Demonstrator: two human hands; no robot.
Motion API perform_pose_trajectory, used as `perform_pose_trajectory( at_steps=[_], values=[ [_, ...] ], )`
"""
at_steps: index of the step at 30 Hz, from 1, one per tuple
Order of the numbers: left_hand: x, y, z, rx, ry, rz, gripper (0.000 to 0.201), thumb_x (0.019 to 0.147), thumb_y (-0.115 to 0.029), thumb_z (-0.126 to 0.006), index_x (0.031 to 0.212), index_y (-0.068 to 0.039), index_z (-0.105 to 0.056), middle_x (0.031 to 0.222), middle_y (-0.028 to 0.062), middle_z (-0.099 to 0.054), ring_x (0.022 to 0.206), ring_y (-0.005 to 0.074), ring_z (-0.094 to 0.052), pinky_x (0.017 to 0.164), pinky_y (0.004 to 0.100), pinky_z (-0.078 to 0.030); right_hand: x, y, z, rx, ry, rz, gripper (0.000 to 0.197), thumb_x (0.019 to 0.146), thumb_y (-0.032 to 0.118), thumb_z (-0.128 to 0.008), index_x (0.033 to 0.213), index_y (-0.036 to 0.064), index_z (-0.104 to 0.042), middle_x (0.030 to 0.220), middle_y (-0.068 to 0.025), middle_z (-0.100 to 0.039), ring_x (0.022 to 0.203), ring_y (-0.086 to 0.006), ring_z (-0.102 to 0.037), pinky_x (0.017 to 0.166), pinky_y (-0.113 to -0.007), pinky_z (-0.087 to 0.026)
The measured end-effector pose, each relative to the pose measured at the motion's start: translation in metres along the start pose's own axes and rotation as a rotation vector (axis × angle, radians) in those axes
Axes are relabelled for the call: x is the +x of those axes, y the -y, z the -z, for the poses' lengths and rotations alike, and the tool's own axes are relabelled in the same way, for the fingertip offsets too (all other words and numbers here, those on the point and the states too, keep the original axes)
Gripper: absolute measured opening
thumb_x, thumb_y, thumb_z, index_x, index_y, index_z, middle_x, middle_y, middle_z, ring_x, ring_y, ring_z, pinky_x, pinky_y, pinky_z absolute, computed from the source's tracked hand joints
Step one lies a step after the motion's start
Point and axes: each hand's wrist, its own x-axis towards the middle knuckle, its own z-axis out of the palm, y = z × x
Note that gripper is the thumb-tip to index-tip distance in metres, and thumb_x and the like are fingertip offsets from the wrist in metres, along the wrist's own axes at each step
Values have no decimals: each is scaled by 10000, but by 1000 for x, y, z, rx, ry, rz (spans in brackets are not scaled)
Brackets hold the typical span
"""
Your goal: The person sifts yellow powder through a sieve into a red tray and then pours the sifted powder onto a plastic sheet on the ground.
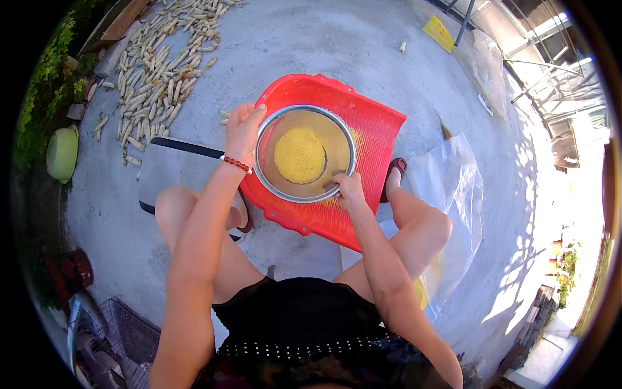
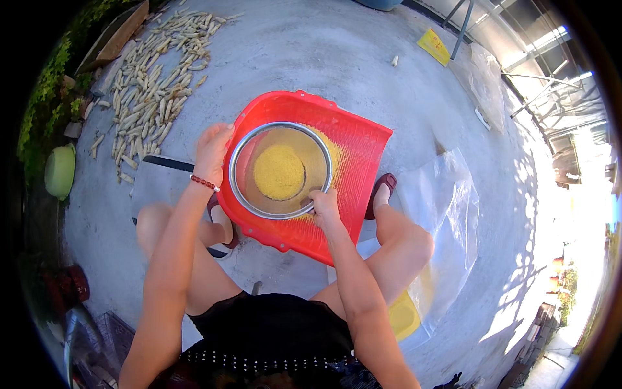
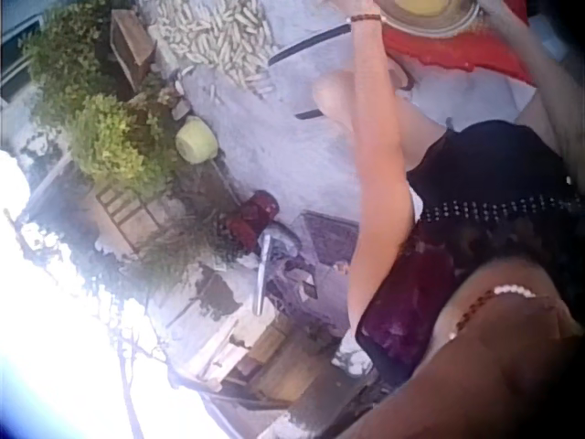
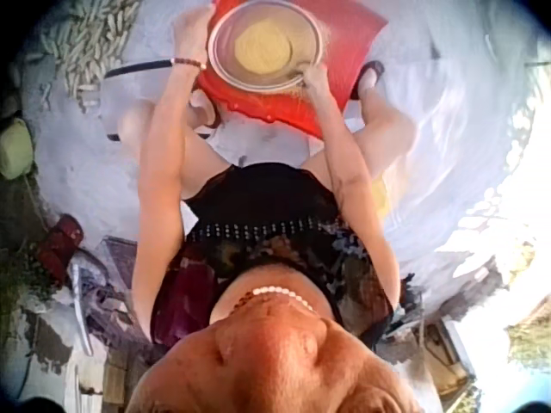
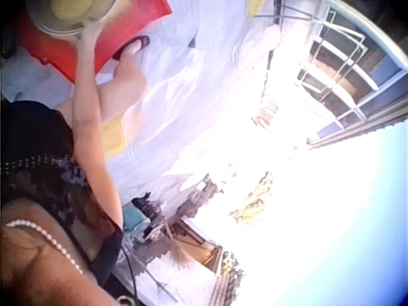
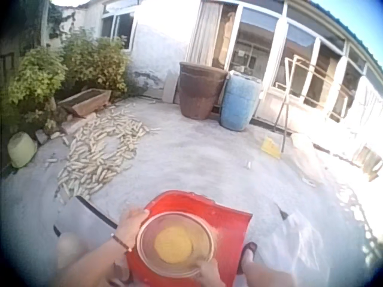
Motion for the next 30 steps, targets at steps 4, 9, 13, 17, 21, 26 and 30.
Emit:
perform_pose_trajectory(
  at_steps=[4,9,13,17,21,26,30],
  values=[
    [-3,-15,-4,-31,25,28,347,789,-185,-616,1041,18,-491,1023,88,-531,932,141,-498,801,270,-406,15,1,0,23,-86,34,118,696,-62,-435,795,-50,-497,602,-109,-500,384,-156,-438,302,-256,-279],
    [-2,-31,-2,-41,-136,-39,348,788,-207,-620,1041,4,-509,998,87,-554,901,129,-529,781,260,-424,2,7,2,-50,-10,-74,96,702,-77,-452,790,-60,-487,618,-105,-489,417,-164,-444,327,-254,-296],
    [-2,-47,5,-87,-100,-19,406,775,-201,-632,1080,22,-483,1051,124,-527,947,157,-522,804,265,-424,9,9,-13,55,-95,31,159,710,-65,-455,863,-101,-480,651,-128,-487,424,-156,-422,337,-234,-276],
    [9,-40,14,-135,-77,-18,429,771,-195,-632,1092,36,-466,1076,148,-512,960,168,-520,807,272,-428,-5,10,-8,-93,-18,-105,96,716,-67,-447,805,-76,-480,675,-120,-487,452,-157,-429,349,-237,-281],
    [-1,-53,11,-146,-43,-14,446,774,-202,-628,1104,43,-457,1091,157,-503,990,172,-506,809,277,-428,25,9,3,13,-81,-7,173,696,-90,-426,858,-63,-479,704,-124,-509,439,-170,-448,337,-249,-274],
    [6,-49,10,-192,-171,-118,349,741,-194,-597,993,24,-495,893,70,-503,773,119,-474,622,284,-424,17,17,20,-65,11,-107,163,687,-115,-436,823,-46,-496,685,-117,-508,463,-184,-477,356,-254,-310],
    [6,-51,10,-156,-149,-135,358,736,-205,-600,979,35,-490,906,80,-508,798,142,-481,673,293,-422,24,7,10,-40,-80,11,146,701,-97,-426,822,-46,-489,707,-135,-503,458,-188,-451,366,-257,-308]
  ],
)
